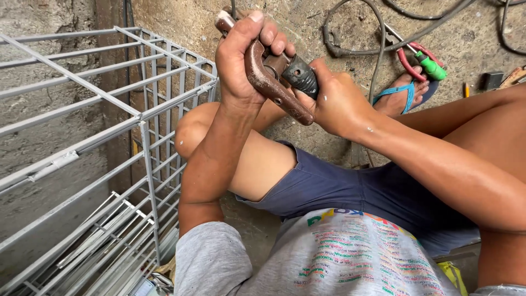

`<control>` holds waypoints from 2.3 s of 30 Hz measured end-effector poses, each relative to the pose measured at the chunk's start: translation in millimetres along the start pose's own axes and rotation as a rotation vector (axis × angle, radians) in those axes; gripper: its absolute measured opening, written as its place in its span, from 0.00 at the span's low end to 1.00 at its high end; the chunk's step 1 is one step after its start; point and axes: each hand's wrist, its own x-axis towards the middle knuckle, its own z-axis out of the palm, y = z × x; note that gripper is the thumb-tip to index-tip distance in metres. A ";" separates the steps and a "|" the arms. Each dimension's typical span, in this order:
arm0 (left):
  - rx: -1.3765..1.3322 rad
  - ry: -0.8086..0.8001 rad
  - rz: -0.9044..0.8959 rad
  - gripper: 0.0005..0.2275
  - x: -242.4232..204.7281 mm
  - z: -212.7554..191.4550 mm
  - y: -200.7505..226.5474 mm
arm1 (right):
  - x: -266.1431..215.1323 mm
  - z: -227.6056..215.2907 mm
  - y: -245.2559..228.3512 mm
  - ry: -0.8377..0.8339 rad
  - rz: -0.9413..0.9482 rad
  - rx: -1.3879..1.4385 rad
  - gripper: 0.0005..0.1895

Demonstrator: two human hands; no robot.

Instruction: Repairing a welding electrode holder by adjusting the cable connection with a screwdriver

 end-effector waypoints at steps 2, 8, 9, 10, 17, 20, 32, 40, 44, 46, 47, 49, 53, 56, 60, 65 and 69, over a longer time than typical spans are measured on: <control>0.012 0.014 0.002 0.06 -0.1 -1.7 0.2 | 2.3 2.9 -1.6 0.001 0.012 -0.008 0.18; 0.014 0.131 -0.029 0.09 11.0 -4.8 2.0 | 16.2 15.1 0.9 -0.040 0.122 0.020 0.22; 0.039 0.149 -0.072 0.11 11.9 -5.2 4.0 | 17.8 17.9 1.7 -0.038 0.131 0.029 0.24; 0.064 0.169 -0.115 0.12 12.9 -5.4 5.8 | 19.4 20.5 2.7 -0.035 0.140 0.038 0.26; 0.122 -0.097 -0.073 0.11 17.1 -14.8 12.0 | 18.5 -13.9 -4.1 -0.279 0.099 0.603 0.08; -0.009 -0.446 -0.057 0.08 14.1 -15.7 23.4 | 8.6 -35.0 -3.1 -0.505 -0.209 0.872 0.09; 0.160 -0.100 -0.167 0.09 53.3 -19.4 33.0 | 25.2 -9.1 0.0 -0.272 0.348 0.673 0.12; 0.141 -0.144 -0.162 0.11 61.4 -22.0 9.1 | 38.4 -29.2 24.9 -0.479 0.131 0.833 0.07; 0.123 -0.256 -0.194 0.11 63.8 -22.9 4.7 | 37.8 -18.2 26.2 -0.491 0.193 0.980 0.06; 0.210 -0.101 -0.081 0.06 66.3 -23.4 0.7 | 37.2 -14.8 16.6 -0.280 0.280 0.702 0.10; 0.213 -0.098 -0.082 0.06 63.7 -24.0 1.3 | 34.9 -10.6 14.8 -0.281 0.281 0.705 0.10; 0.208 -0.082 -0.138 0.08 62.8 -21.6 4.0 | 34.1 -5.9 11.0 -0.167 0.326 0.553 0.08; 0.123 -0.035 -0.173 0.08 60.3 -30.8 2.4 | 36.2 10.5 27.5 -0.142 0.279 0.420 0.07; 0.195 0.014 -0.142 0.09 60.0 -28.0 2.2 | 38.6 15.0 27.7 -0.090 0.168 0.539 0.23; 0.154 0.055 -0.138 0.08 58.8 -33.9 -2.3 | 34.0 21.2 32.2 -0.113 0.317 0.392 0.11; 0.161 0.082 -0.120 0.09 55.9 -36.2 -4.8 | 31.9 26.8 32.0 -0.089 0.343 0.381 0.09; 0.138 0.104 -0.141 0.08 54.7 -42.3 -7.2 | 31.2 38.6 40.8 -0.044 0.301 0.311 0.12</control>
